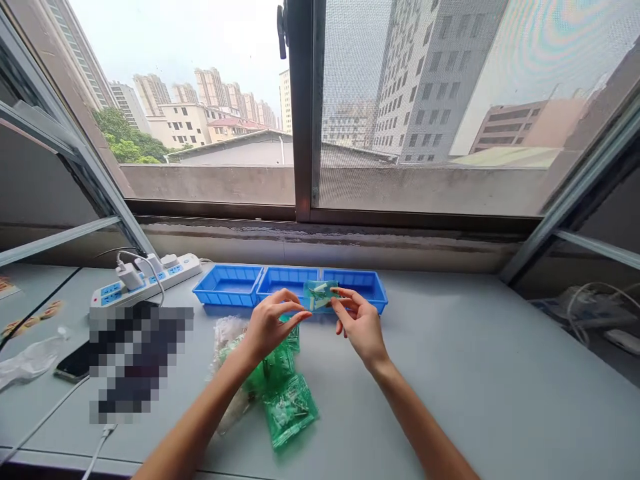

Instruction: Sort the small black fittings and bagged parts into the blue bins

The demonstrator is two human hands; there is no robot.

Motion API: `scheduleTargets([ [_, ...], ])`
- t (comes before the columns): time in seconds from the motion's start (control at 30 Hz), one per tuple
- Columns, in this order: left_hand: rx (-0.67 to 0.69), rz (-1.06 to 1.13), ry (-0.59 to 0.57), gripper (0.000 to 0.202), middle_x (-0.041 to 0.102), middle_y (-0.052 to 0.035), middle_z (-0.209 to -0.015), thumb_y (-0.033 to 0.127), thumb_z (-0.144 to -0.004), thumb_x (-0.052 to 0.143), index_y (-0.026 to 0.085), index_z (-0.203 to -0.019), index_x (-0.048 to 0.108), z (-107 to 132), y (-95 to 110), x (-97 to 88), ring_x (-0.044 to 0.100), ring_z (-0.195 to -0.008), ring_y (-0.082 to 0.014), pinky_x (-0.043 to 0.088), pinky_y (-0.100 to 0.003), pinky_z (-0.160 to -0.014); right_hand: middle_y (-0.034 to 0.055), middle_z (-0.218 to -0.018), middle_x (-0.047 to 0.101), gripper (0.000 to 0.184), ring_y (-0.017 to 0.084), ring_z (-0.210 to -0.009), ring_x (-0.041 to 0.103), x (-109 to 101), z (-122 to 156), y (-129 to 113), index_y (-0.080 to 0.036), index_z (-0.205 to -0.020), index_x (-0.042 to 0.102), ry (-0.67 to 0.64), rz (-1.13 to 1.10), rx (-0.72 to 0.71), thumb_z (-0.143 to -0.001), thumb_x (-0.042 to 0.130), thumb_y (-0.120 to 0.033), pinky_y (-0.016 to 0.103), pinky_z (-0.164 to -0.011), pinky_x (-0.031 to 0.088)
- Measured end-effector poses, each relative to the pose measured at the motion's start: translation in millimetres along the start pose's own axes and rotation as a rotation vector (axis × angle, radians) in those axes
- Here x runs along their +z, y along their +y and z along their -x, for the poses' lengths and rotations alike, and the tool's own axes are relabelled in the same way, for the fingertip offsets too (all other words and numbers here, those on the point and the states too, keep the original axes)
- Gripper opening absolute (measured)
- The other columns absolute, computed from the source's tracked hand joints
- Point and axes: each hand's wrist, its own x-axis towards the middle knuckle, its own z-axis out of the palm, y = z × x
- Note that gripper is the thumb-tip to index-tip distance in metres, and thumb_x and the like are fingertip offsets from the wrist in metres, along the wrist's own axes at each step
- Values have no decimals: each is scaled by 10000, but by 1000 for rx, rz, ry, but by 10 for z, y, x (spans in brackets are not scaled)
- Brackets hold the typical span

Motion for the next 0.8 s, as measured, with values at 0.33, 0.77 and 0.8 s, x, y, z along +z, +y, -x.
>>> scheduleTargets([
  [0.33,-96,94,13,228,628,-4,-795,398,-819,624,226,-691,700,14,10,26,576,-649,-111,441,-231,-584,-30,-427,491,417,130,-386,492,14,64,38,-183,-796,700,-112,185,-176,-716,624,-585,238,-362,378],
  [0.77,-405,-11,245,245,588,-35,-729,374,-804,617,204,-650,705,-245,-190,-89,560,-732,-182,438,-297,-633,31,-849,695,233,154,-567,598,61,125,161,-226,-975,659,-156,634,-397,-816,566,-367,308,-575,509],
  [0.8,-395,-75,219,238,593,-46,-746,343,-816,600,201,-656,704,-270,-192,-82,560,-770,-201,441,-318,-665,38,-910,695,227,178,-670,629,86,150,191,-226,-1000,655,-251,700,-444,-811,576,-323,329,-644,516],
])
